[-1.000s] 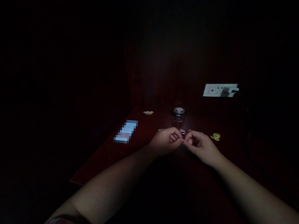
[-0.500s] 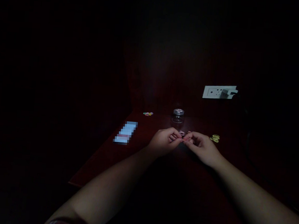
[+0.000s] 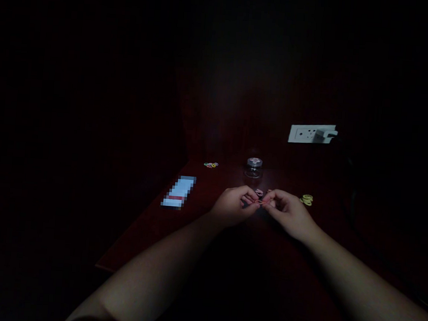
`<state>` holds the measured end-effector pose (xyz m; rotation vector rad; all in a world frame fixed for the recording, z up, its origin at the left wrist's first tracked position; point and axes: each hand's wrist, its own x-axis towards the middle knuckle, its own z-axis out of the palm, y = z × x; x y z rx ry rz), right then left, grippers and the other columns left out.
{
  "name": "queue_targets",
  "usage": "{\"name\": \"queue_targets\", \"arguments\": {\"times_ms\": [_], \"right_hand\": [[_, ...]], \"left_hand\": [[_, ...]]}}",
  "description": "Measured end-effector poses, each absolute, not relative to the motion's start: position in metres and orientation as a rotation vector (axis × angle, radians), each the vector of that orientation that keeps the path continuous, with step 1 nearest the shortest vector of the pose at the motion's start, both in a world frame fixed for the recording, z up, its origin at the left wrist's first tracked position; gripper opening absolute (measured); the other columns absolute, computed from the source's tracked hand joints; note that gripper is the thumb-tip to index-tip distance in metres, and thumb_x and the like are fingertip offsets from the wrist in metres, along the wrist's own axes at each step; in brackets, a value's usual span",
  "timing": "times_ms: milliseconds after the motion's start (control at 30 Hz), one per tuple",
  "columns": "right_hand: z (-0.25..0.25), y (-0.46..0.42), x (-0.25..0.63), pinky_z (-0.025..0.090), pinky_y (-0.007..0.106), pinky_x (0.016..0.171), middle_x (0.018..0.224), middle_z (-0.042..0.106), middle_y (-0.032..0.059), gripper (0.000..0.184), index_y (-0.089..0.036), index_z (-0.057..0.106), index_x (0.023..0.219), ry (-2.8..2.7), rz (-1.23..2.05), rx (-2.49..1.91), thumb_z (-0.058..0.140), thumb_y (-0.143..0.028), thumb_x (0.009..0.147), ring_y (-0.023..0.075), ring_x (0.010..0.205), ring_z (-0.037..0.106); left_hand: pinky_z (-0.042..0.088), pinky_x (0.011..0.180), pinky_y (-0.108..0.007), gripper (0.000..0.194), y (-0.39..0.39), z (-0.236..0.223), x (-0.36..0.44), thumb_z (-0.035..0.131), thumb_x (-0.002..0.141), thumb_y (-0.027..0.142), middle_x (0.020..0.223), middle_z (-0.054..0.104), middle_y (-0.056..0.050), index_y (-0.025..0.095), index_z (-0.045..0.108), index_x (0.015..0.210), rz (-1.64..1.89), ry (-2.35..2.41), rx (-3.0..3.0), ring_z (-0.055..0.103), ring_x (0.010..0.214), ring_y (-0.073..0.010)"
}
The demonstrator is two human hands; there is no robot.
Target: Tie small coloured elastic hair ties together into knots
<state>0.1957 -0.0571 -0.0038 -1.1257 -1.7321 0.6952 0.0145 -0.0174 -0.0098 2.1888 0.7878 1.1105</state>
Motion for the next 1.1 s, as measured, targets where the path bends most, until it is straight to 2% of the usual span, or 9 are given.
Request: {"name": "queue_targets", "arguments": {"times_ms": [300,533,833,1100], "right_hand": [[-0.0029,-0.0575,0.1946,0.036,0.024,0.049,0.058,0.050,-0.0029,0.024,-0.017,0.060,0.088,-1.676,0.713,-1.120,0.063,-0.037,0.075,0.0111,0.051,0.044],[-0.0052,-0.0554,0.1967,0.041,0.027,0.056,0.072,0.062,0.0044,0.019,-0.017,0.063,0.083,-1.739,0.672,-1.117,0.057,-0.036,0.081,0.0165,0.066,0.055],[-0.0029,-0.0575,0.1952,0.038,0.026,0.055,0.064,0.054,0.0011,0.021,-0.018,0.060,0.080,-1.713,0.704,-1.104,0.060,-0.038,0.079,0.0145,0.061,0.049],[-0.0034,-0.0569,0.1960,0.037,0.026,0.054,0.062,0.052,-0.0005,0.023,-0.018,0.060,0.078,-1.763,0.738,-1.103,0.062,-0.041,0.078,0.0130,0.058,0.046]], "left_hand": [[0.050,0.063,-0.020,0.015,-0.0172,-0.0100,0.0143,0.062,0.079,0.027,0.084,0.070,-0.004,0.015,0.064,0.087,1.114,0.797,2.187,0.063,0.071,-0.0101],[0.048,0.061,-0.019,0.015,-0.0174,-0.0099,0.0149,0.063,0.079,0.029,0.083,0.069,-0.003,0.016,0.064,0.087,1.142,0.797,2.204,0.062,0.069,-0.0092],[0.049,0.064,-0.020,0.020,-0.0196,-0.0080,0.0148,0.060,0.080,0.026,0.089,0.069,-0.005,0.015,0.065,0.095,1.105,0.780,2.180,0.062,0.073,-0.0104],[0.046,0.060,-0.019,0.017,-0.0198,-0.0076,0.0150,0.059,0.080,0.029,0.082,0.068,-0.004,0.015,0.065,0.088,1.100,0.815,2.214,0.059,0.067,-0.0095]]}}
